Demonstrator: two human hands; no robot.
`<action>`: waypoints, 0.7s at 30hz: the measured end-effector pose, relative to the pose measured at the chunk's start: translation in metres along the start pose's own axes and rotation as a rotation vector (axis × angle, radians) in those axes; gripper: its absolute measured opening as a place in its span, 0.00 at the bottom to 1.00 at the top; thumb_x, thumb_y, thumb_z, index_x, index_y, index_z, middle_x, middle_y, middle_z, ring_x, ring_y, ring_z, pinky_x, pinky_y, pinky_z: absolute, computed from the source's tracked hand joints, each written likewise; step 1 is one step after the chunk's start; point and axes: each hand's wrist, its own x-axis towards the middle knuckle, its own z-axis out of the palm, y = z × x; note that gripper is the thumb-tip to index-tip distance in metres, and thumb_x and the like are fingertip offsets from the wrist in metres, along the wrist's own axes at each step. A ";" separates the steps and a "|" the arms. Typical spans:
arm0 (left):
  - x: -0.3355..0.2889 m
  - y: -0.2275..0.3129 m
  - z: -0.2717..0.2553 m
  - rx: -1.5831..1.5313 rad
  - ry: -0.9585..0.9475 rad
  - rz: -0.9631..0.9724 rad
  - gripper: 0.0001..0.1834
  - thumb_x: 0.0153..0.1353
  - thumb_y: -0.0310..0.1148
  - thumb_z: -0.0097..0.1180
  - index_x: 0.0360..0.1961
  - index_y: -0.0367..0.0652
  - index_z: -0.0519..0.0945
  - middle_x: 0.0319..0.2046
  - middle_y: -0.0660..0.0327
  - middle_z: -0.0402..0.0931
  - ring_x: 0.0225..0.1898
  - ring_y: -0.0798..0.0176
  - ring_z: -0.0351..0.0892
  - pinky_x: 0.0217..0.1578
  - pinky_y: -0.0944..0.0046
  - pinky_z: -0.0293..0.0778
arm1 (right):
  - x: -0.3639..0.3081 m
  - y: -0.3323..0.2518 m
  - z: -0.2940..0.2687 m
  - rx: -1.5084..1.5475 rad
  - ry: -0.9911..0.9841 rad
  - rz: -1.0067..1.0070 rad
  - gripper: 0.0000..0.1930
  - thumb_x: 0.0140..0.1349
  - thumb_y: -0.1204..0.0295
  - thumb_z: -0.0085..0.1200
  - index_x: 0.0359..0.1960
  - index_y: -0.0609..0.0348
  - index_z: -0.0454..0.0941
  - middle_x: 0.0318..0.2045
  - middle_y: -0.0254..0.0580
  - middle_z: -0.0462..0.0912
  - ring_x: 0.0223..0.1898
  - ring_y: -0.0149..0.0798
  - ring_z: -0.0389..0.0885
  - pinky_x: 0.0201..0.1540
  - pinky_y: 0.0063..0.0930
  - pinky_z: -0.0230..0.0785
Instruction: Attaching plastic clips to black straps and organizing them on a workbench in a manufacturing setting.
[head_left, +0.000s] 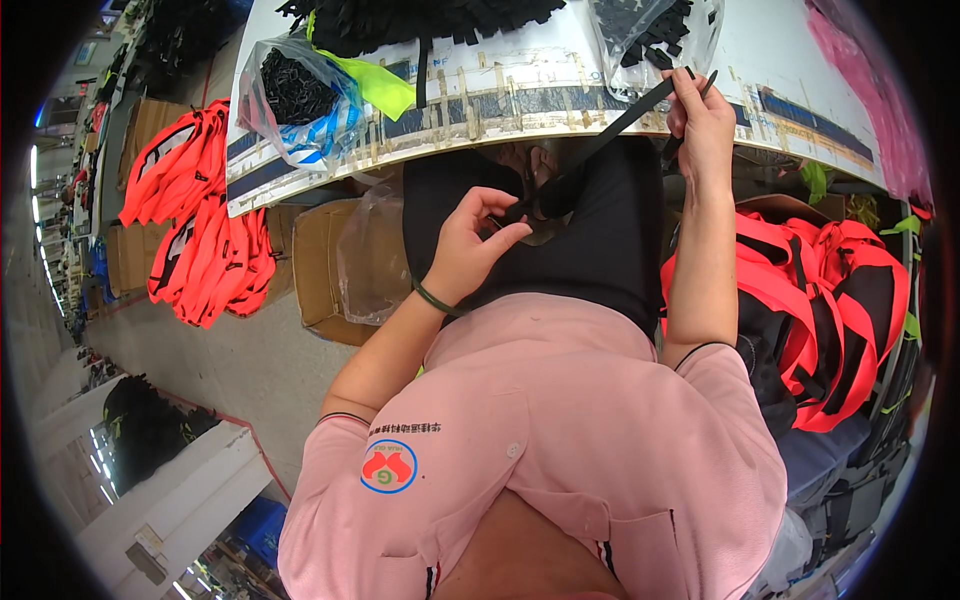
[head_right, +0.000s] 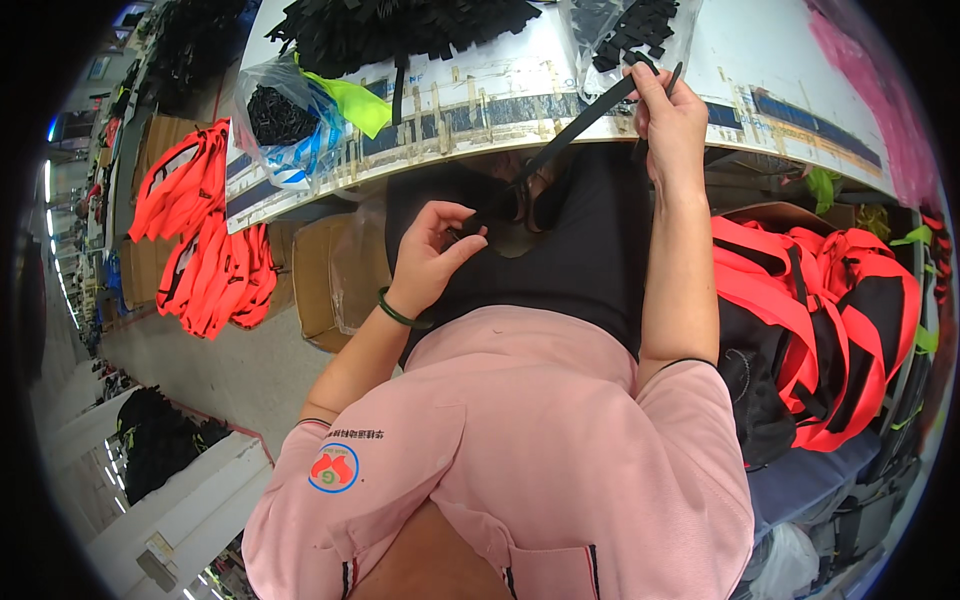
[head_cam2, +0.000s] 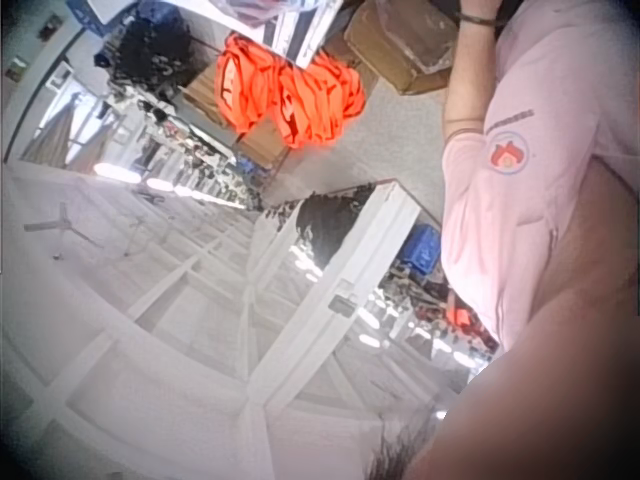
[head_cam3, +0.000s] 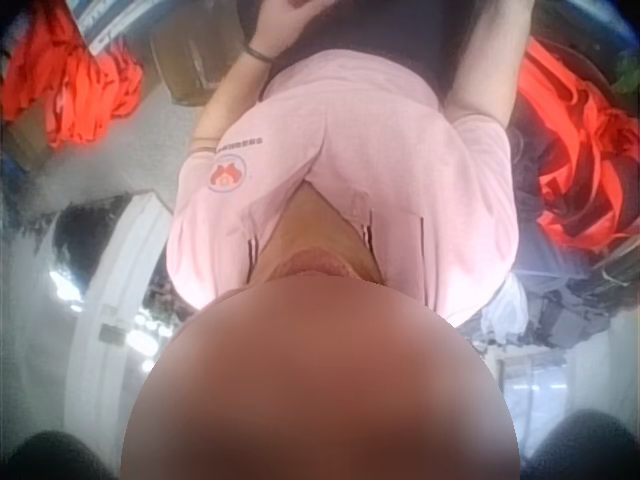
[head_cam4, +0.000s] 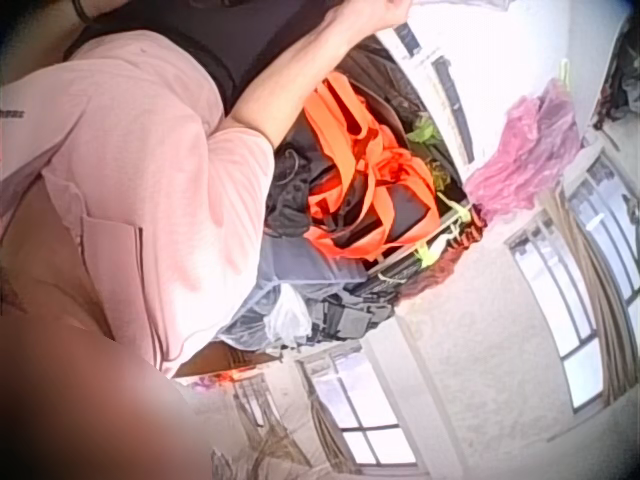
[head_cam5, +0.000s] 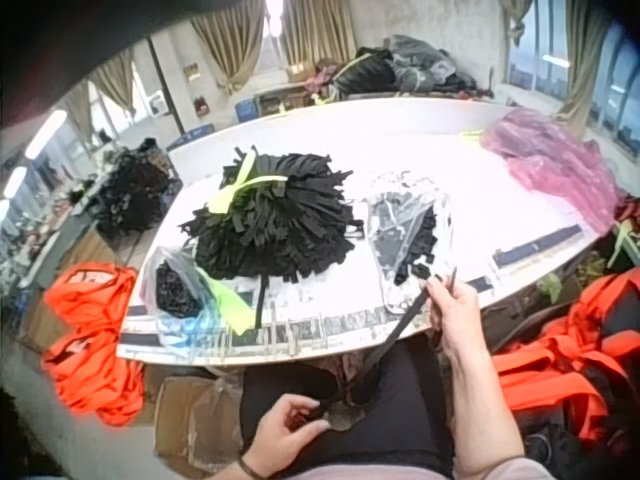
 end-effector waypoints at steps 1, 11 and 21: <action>-0.001 0.002 0.003 0.139 0.113 0.077 0.13 0.53 0.23 0.59 0.41 0.39 0.73 0.35 0.60 0.77 0.36 0.72 0.74 0.38 0.72 0.70 | -0.001 0.000 -0.001 0.011 -0.030 -0.001 0.11 0.61 0.66 0.54 0.30 0.62 0.76 0.15 0.25 0.65 0.14 0.20 0.57 0.17 0.16 0.46; 0.004 0.019 -0.003 0.561 0.382 0.676 0.12 0.41 0.16 0.63 0.28 0.39 0.75 0.33 0.57 0.78 0.33 0.56 0.75 0.34 0.65 0.71 | -0.009 0.004 -0.009 0.338 -0.213 -0.031 0.11 0.64 0.67 0.49 0.36 0.65 0.74 0.16 0.28 0.64 0.16 0.21 0.57 0.19 0.15 0.49; 0.003 0.017 -0.006 0.536 0.392 0.675 0.12 0.42 0.17 0.64 0.30 0.39 0.77 0.32 0.56 0.78 0.33 0.57 0.75 0.34 0.66 0.71 | -0.007 0.011 -0.013 0.401 -0.301 -0.043 0.12 0.65 0.66 0.48 0.36 0.64 0.74 0.28 0.36 0.73 0.17 0.21 0.58 0.19 0.15 0.50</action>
